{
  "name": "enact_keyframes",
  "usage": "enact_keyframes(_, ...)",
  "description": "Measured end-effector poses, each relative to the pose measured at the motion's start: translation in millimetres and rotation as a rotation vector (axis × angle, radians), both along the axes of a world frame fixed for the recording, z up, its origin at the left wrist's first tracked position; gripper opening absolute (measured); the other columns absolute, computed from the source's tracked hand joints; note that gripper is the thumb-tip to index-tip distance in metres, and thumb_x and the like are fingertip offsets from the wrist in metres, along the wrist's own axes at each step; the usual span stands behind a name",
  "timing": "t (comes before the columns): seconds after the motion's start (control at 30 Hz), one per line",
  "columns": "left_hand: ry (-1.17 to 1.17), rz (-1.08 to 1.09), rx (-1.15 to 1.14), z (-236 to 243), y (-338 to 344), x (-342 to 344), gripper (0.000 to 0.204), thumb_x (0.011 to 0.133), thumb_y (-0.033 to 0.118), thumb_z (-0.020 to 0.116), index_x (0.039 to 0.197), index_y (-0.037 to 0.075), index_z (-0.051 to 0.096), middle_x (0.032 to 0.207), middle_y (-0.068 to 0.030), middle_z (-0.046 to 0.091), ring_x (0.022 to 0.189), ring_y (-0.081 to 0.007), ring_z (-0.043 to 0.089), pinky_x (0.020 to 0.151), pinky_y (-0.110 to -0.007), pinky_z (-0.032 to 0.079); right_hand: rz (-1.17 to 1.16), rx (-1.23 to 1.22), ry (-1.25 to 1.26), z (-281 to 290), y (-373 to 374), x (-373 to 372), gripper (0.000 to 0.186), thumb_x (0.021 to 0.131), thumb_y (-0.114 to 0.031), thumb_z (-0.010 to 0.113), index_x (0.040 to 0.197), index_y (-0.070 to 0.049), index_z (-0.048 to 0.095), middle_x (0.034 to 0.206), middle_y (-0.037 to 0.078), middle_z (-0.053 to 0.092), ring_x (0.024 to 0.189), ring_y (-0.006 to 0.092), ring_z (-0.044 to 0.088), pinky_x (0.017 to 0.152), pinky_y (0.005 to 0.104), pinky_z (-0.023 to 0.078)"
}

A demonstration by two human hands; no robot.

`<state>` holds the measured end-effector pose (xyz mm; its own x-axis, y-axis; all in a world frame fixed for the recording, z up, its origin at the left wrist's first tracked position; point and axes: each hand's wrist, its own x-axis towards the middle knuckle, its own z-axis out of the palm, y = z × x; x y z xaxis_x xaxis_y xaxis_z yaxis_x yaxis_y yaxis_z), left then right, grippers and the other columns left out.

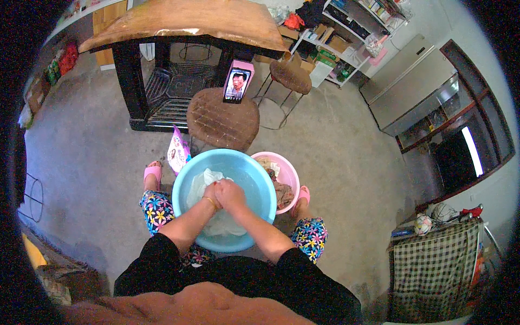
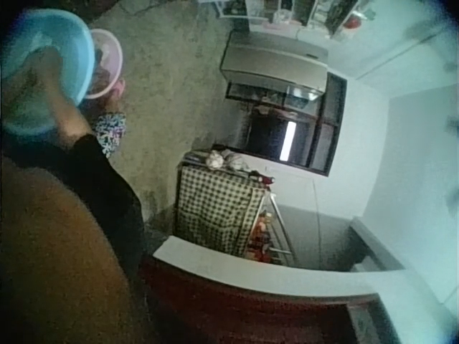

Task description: The person washes a white garment in a basin of water by hand, wrings it out, and places it into an adjacent basin. The person then takes a patterned garment from the basin and washes it in the water by hand.

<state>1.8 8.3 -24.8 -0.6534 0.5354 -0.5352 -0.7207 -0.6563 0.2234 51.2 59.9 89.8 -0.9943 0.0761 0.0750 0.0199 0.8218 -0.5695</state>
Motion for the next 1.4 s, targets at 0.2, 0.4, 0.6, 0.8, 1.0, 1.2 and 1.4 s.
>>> enact_keyframes(0.2, 0.083, 0.134, -0.016, 44, 0, 2, 0.031, 0.085, 0.030, 0.042, 0.106, 0.011, 0.053, 0.106, -0.0068, 0.056, 0.096, -0.0225, 0.053, 0.087, -0.037, 0.040, -0.222, -0.002, -0.192, -43, 52, -7, 0.031, 0.081, -0.027, 0.041, 0.093, -0.001, 0.053, 0.087, 0.026, 0.057, 0.082, 0.0415, 0.053, 0.076, 0.0475, 0.041)
enact_keyframes(0.4, 0.230, 0.047, 0.018, 72, -4, 17, 0.048, 0.086, 0.044, 0.038, 0.119, 0.010, 0.044, 0.119, -0.0060, 0.048, 0.108, -0.0212, 0.044, 0.096, -0.034, 0.030, -0.145, -0.300, 0.169, -29, 49, -18, 0.038, 0.079, -0.027, 0.043, 0.109, -0.004, 0.049, 0.101, 0.025, 0.054, 0.102, 0.0367, 0.044, 0.088, 0.0423, 0.036)
enact_keyframes(0.6, 0.116, -0.153, 0.094, 45, -2, 15, 0.060, 0.086, 0.052, 0.032, 0.123, 0.005, 0.039, 0.124, -0.0084, 0.044, 0.114, -0.0207, 0.039, 0.098, -0.033, 0.026, 0.023, -0.107, -0.142, -53, 50, -34, 0.030, 0.079, -0.024, 0.043, 0.092, -0.002, 0.059, 0.097, 0.020, 0.056, 0.098, 0.0375, 0.046, 0.084, 0.0431, 0.038)
enact_keyframes(0.8, 0.000, -0.063, -0.016, 26, 8, 16, 0.055, 0.087, 0.047, 0.032, 0.117, 0.004, 0.044, 0.118, -0.0103, 0.048, 0.106, -0.0234, 0.045, 0.096, -0.034, 0.031, -0.029, 0.084, -0.250, -96, 52, -33, 0.028, 0.080, -0.024, 0.044, 0.085, -0.003, 0.061, 0.094, 0.022, 0.057, 0.092, 0.0385, 0.049, 0.079, 0.0463, 0.038)
enact_keyframes(1.0, -0.058, -0.086, -0.054, 42, 1, 16, 0.050, 0.087, 0.044, 0.033, 0.116, 0.006, 0.046, 0.115, -0.0109, 0.050, 0.104, -0.0245, 0.047, 0.095, -0.036, 0.032, -0.209, -0.303, 0.055, -92, 44, -20, 0.026, 0.078, -0.023, 0.048, 0.087, -0.002, 0.059, 0.091, 0.021, 0.053, 0.089, 0.0354, 0.050, 0.076, 0.0408, 0.040)
enact_keyframes(1.2, -0.113, -0.196, 0.132, 63, -14, 10, 0.045, 0.086, 0.041, 0.034, 0.112, 0.007, 0.048, 0.112, -0.0121, 0.052, 0.101, -0.0261, 0.049, 0.093, -0.039, 0.034, 0.054, -0.308, 0.207, -22, 22, 22, 0.022, 0.076, -0.019, 0.051, 0.087, -0.001, 0.055, 0.087, 0.018, 0.051, 0.084, 0.0337, 0.049, 0.076, 0.0378, 0.040)
enact_keyframes(1.4, 0.091, -0.122, 0.274, -1, -4, 12, 0.033, 0.084, 0.031, 0.039, 0.102, 0.008, 0.052, 0.102, -0.0121, 0.056, 0.090, -0.0270, 0.053, 0.081, -0.038, 0.042, 0.065, -0.216, 0.193, -15, 4, 16, 0.022, 0.080, -0.019, 0.045, 0.084, 0.000, 0.055, 0.086, 0.020, 0.052, 0.083, 0.0363, 0.050, 0.074, 0.0426, 0.041)
